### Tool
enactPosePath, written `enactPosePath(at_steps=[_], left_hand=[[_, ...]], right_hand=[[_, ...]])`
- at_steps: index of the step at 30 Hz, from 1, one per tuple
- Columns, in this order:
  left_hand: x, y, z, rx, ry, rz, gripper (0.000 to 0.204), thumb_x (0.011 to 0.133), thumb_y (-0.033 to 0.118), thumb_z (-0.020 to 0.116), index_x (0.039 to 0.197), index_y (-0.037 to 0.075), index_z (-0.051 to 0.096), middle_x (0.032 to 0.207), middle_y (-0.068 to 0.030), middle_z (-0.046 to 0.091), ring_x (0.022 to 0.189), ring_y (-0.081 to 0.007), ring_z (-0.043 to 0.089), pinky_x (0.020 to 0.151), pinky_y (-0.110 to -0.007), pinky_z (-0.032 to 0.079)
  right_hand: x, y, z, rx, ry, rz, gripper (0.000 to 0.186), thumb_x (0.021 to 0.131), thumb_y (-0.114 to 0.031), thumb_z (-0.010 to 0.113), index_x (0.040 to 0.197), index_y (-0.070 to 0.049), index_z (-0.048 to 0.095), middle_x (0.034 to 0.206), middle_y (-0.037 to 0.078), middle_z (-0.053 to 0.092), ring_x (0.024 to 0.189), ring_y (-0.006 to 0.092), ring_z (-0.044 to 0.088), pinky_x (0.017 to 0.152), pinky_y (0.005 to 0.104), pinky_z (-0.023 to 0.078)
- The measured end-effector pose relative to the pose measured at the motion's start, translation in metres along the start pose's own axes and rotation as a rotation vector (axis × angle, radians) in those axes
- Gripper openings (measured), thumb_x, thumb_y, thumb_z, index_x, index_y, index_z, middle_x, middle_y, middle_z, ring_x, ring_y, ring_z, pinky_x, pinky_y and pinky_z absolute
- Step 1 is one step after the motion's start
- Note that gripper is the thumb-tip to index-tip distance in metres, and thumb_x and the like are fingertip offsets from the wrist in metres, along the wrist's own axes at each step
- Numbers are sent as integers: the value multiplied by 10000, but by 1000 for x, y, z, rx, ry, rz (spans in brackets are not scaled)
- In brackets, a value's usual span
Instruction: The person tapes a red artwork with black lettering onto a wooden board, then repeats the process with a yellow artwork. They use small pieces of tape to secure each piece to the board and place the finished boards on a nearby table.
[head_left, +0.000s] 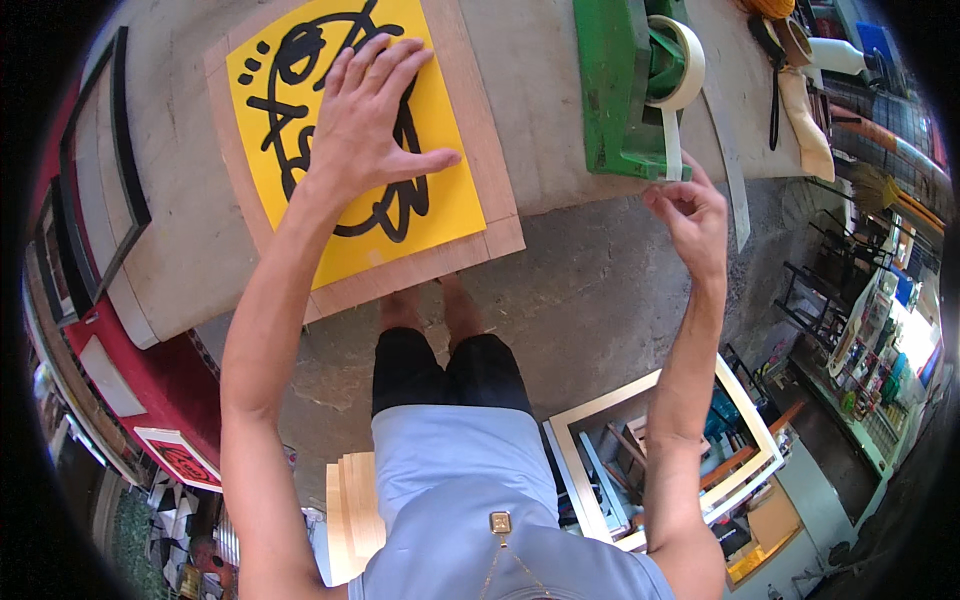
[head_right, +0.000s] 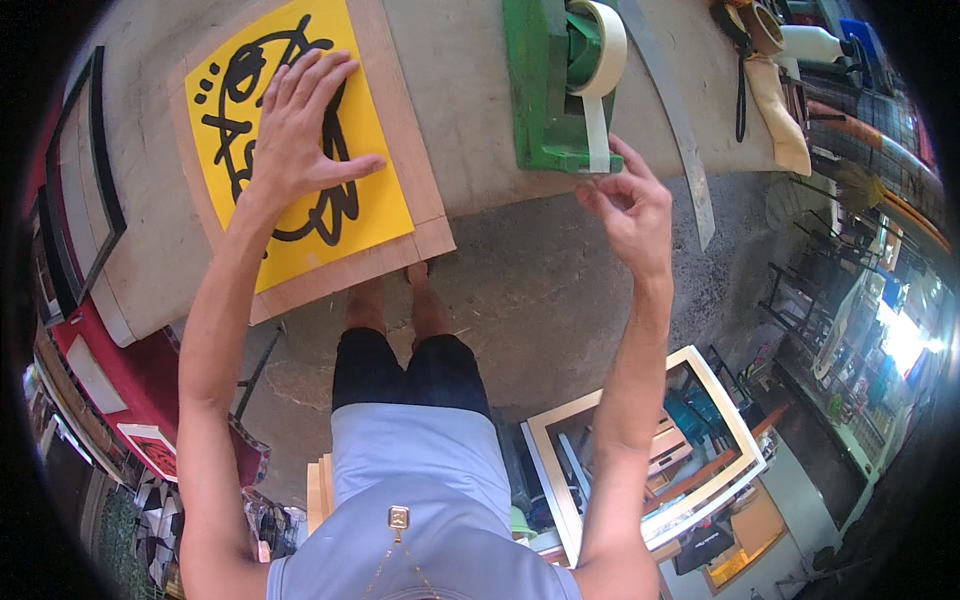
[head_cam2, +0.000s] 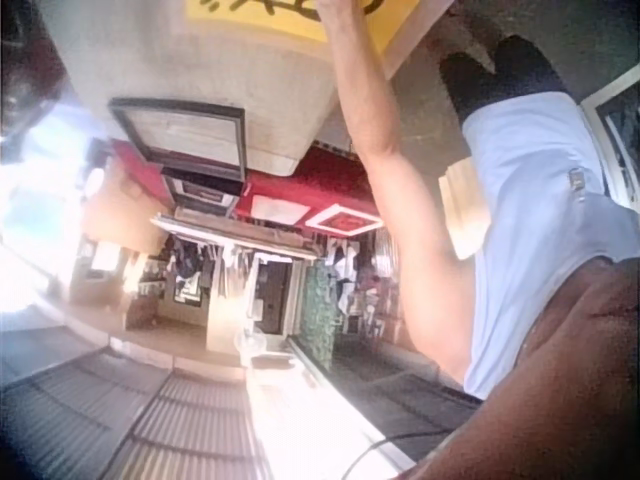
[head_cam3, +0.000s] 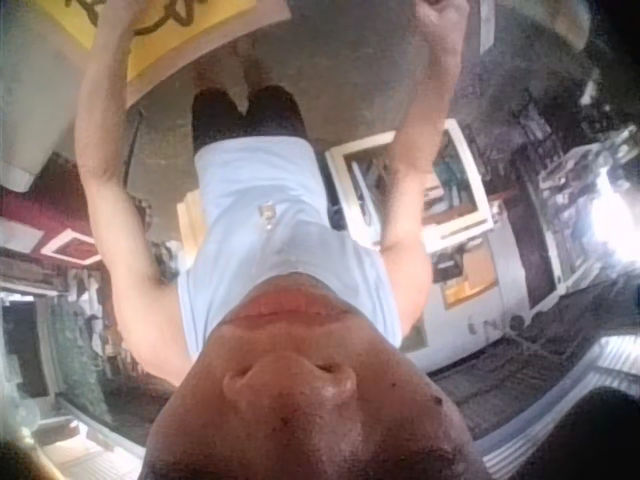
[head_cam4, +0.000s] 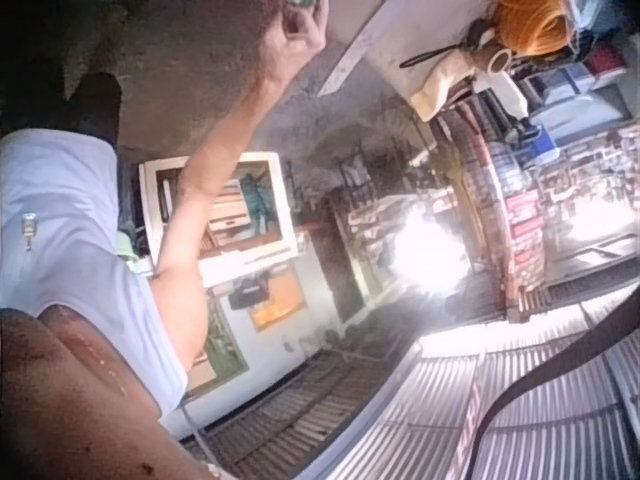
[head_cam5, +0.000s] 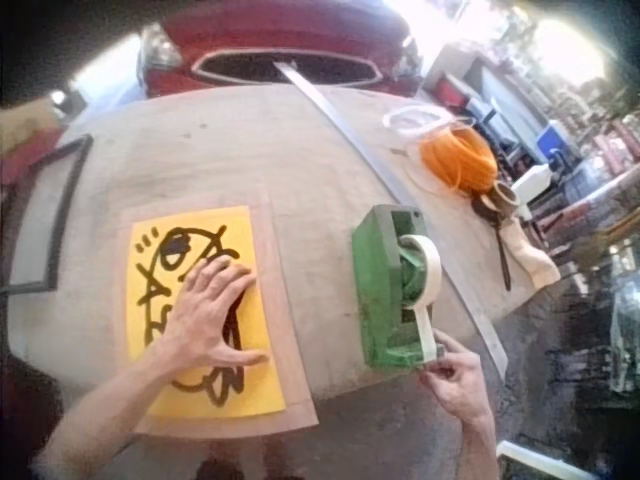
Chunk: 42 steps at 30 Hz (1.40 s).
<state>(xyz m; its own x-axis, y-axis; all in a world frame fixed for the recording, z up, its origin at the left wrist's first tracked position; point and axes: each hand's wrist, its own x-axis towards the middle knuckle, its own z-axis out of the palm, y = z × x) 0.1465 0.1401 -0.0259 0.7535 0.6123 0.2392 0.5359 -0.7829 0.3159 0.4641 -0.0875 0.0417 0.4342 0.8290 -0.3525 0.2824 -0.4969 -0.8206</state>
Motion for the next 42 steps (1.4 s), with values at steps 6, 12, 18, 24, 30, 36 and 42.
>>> enactPosePath(at_steps=[6,12,18,24,30,36,42], left_hand=[[-1,2,-1,-5,11,-12,991,679,790,642,1420,151,487,1473,-41,472,1437,-261,338,1241,-463,157],[-2,1,-2,-22,21,-13,1019,654,797,660,1391,109,510,1451,-53,487,1414,-280,355,1222,-468,188],[-1,3,0,-25,-7,-40,1004,665,791,660,1421,155,484,1499,-36,453,1449,-262,326,1237,-465,180],[-3,3,2,-58,38,-40,979,659,751,679,1390,121,516,1453,-60,488,1416,-277,361,1221,-476,195],[-3,4,2,-60,38,-43,981,660,746,687,1394,121,509,1460,-58,484,1422,-276,356,1226,-473,194],[-3,3,3,-90,69,-35,947,644,689,725,1368,107,535,1420,-67,508,1398,-277,383,1208,-483,221],[-3,3,3,-61,38,-48,962,661,730,698,1388,127,516,1447,-56,492,1417,-275,364,1223,-475,203]], right_hand=[[-70,-27,54,-382,605,-206,111,849,-64,769,953,-28,753,1096,115,657,982,207,639,853,319,521],[2,-78,139,115,188,-315,141,839,-8,751,980,-5,748,849,62,698,744,105,609,638,237,469],[92,-85,156,-45,38,-279,235,828,-146,780,988,23,745,795,91,734,707,106,661,654,248,522],[116,-83,164,26,-114,-188,260,843,-175,755,985,43,743,828,131,744,738,113,682,686,277,553],[125,-89,168,-140,-146,-172,308,868,-245,723,971,45,742,828,143,746,729,164,712,685,293,562],[123,-93,173,-232,-104,-182,290,853,-240,722,941,35,749,807,160,743,699,196,717,674,318,565],[120,-97,175,-219,-90,-167,278,842,-227,724,929,35,748,790,177,736,692,214,716,670,332,560]])
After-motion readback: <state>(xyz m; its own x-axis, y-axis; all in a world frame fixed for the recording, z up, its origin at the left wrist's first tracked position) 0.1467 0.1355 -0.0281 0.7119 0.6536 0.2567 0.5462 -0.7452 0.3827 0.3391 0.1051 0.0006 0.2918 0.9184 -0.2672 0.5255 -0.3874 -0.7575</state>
